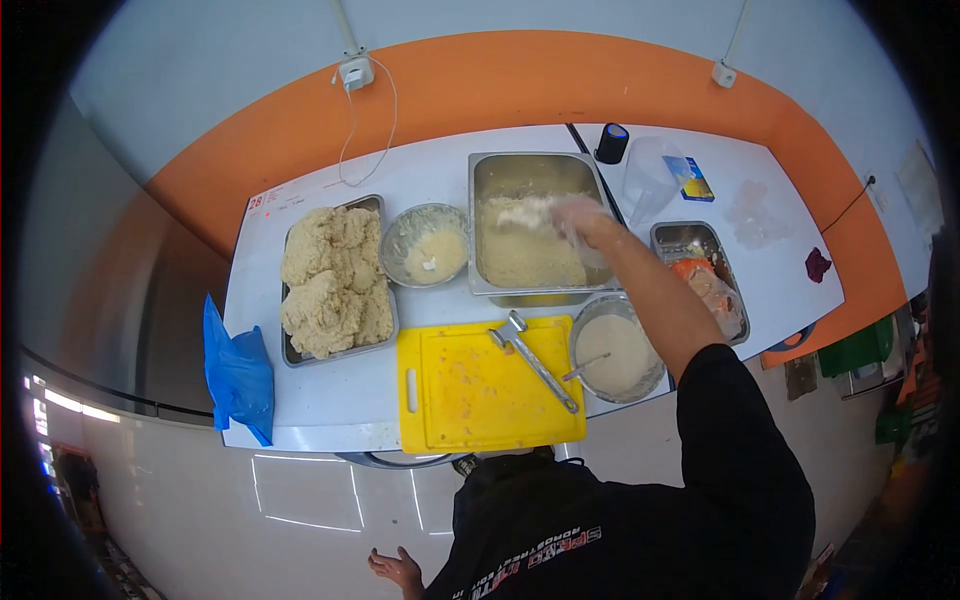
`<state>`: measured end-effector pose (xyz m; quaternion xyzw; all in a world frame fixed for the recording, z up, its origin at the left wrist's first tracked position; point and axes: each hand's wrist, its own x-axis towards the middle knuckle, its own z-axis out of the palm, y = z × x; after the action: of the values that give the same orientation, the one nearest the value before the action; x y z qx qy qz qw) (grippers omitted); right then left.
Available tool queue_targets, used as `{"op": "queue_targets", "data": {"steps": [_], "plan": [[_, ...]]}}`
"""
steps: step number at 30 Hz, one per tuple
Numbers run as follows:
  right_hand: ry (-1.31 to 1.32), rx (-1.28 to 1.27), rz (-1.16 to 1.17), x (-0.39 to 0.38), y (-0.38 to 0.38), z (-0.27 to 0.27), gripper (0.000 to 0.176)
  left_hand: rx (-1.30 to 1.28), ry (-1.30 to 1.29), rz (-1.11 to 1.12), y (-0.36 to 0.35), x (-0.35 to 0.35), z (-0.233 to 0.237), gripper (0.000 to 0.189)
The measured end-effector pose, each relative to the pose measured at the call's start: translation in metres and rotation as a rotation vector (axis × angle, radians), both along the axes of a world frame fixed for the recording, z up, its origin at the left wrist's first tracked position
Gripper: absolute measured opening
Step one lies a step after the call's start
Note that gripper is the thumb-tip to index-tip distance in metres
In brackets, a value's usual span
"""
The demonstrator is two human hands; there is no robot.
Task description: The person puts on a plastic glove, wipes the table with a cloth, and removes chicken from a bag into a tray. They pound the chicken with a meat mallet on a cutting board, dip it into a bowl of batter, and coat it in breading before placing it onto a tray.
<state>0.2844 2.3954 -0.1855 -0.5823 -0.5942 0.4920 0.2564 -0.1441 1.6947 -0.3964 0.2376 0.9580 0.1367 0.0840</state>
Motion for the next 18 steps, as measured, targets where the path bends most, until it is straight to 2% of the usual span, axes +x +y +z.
{"op": "queue_targets", "data": {"steps": [1, 3, 4, 5, 6, 7, 9, 10, 11, 12, 14, 15, 16, 18], "plan": [[0.0, 0.002, 0.0, 0.002, -0.004, -0.002, 0.025, 0.002, 0.0, 0.0, 0.004, -0.006, 0.002, 0.072], [-0.383, 0.0, 0.081, 0.002, -0.023, -0.005, 0.036, 0.123, 0.069, 0.04, 0.021, -0.024, 0.006, 0.07], [-0.384, 0.006, 0.078, 0.002, -0.033, 0.01, 0.036, 0.216, 0.149, 0.008, 0.035, -0.034, 0.009, 0.067], [-0.332, -0.043, 0.041, 0.002, -0.05, 0.038, 0.044, 0.307, 0.228, -0.024, 0.053, -0.043, 0.019, 0.065], [-0.28, -0.093, 0.003, 0.001, -0.064, 0.061, 0.053, 0.417, 0.265, -0.067, 0.08, -0.047, 0.039, 0.061], [-0.283, -0.091, -0.001, 0.0, -0.073, 0.074, 0.053, 0.528, 0.299, -0.109, 0.114, -0.045, 0.065, 0.057], [0.28, -0.189, -0.224, 0.001, -0.087, 0.089, 0.066, 0.712, 0.222, -0.242, 0.19, -0.027, 0.124, 0.049], [0.276, -0.184, -0.225, 0.004, -0.086, 0.084, 0.066, 0.745, 0.19, -0.334, 0.231, -0.007, 0.164, 0.045], [0.556, -0.23, -0.202, 0.005, -0.081, 0.074, 0.071, 0.866, 0.025, -0.435, 0.271, 0.016, 0.199, 0.044], [0.837, -0.275, -0.172, 0.006, -0.078, 0.067, 0.075, 0.867, -0.018, -0.581, 0.307, 0.038, 0.223, 0.045], [0.871, -0.261, -0.153, -0.008, -0.078, 0.068, 0.077, 0.877, -0.21, -0.849, 0.371, 0.102, 0.272, 0.051], [0.907, -0.255, -0.14, -0.018, -0.08, 0.069, 0.078, 0.756, -0.114, -1.008, 0.397, 0.131, 0.294, 0.047], [0.908, -0.245, -0.129, -0.03, -0.086, 0.074, 0.078, 0.824, -0.195, -1.131, 0.421, 0.161, 0.308, 0.046], [0.926, -0.202, -0.264, -0.049, -0.099, 0.085, 0.08, 0.815, -0.12, -1.257, 0.464, 0.209, 0.32, 0.044]]}}
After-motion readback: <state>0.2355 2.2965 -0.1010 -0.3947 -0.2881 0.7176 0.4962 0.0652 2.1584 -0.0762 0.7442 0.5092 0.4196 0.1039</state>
